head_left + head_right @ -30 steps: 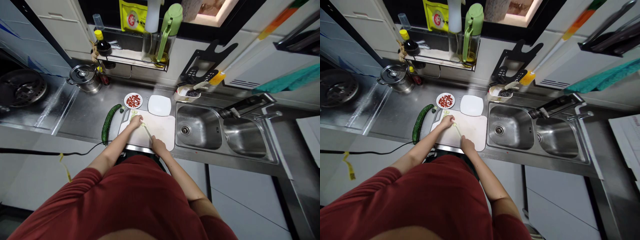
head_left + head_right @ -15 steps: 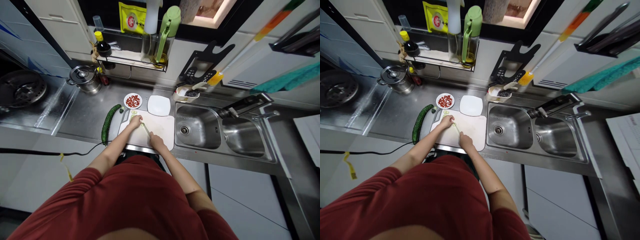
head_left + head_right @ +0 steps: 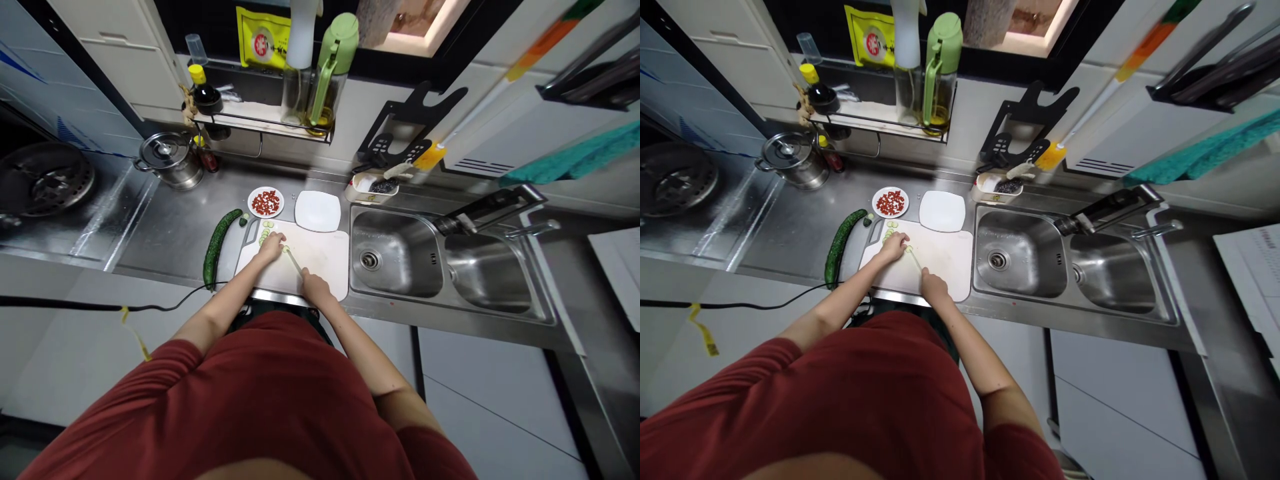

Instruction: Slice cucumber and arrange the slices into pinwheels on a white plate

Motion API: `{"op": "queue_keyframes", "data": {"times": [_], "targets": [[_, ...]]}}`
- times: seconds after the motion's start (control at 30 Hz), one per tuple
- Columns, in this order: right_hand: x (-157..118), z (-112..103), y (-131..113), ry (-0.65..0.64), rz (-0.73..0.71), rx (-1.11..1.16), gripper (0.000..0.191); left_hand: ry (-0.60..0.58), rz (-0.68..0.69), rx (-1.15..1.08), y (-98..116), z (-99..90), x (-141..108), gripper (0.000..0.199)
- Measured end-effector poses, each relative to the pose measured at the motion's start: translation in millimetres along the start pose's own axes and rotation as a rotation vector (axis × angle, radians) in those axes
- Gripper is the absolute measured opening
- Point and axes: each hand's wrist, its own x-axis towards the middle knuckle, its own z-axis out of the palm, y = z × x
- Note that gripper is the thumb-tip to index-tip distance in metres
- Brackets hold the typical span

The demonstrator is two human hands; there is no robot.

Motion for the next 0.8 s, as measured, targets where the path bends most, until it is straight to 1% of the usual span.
{"op": "queue_keyframes", "data": {"times": [0.17, 0.33, 0.5, 0.63, 0.73, 0.8], "targets": [[-2.3, 2.4, 2.9, -0.012, 0.0, 0.006, 0.038, 0.054, 0.086, 0.007, 2.8, 5.3, -17.3, 0.032], [-4.4, 6.6, 4.8, 0.008, 0.0, -0.013, 0.042, 0.075, 0.114, 0.031, 4.0, 9.2, -23.0, 0.034], [-10.3, 8.6, 6.5, -0.001, 0.013, -0.023, 0.036, 0.072, 0.106, 0.058, 7.7, 8.8, -23.6, 0.028], [-14.5, 7.2, 13.9, -0.016, 0.01, 0.015, 0.032, 0.081, 0.096, 0.065, 11.1, 9.0, -23.3, 0.022], [-16.3, 4.5, 22.7, 0.024, 0.013, 0.045, 0.029, 0.095, 0.069, 0.068, 13.1, 10.5, -21.6, 0.02], [-16.7, 2.6, 29.2, 0.069, 0.046, 0.06, 0.029, 0.101, 0.043, 0.078, 14.2, 11.2, -20.3, 0.018]]}}
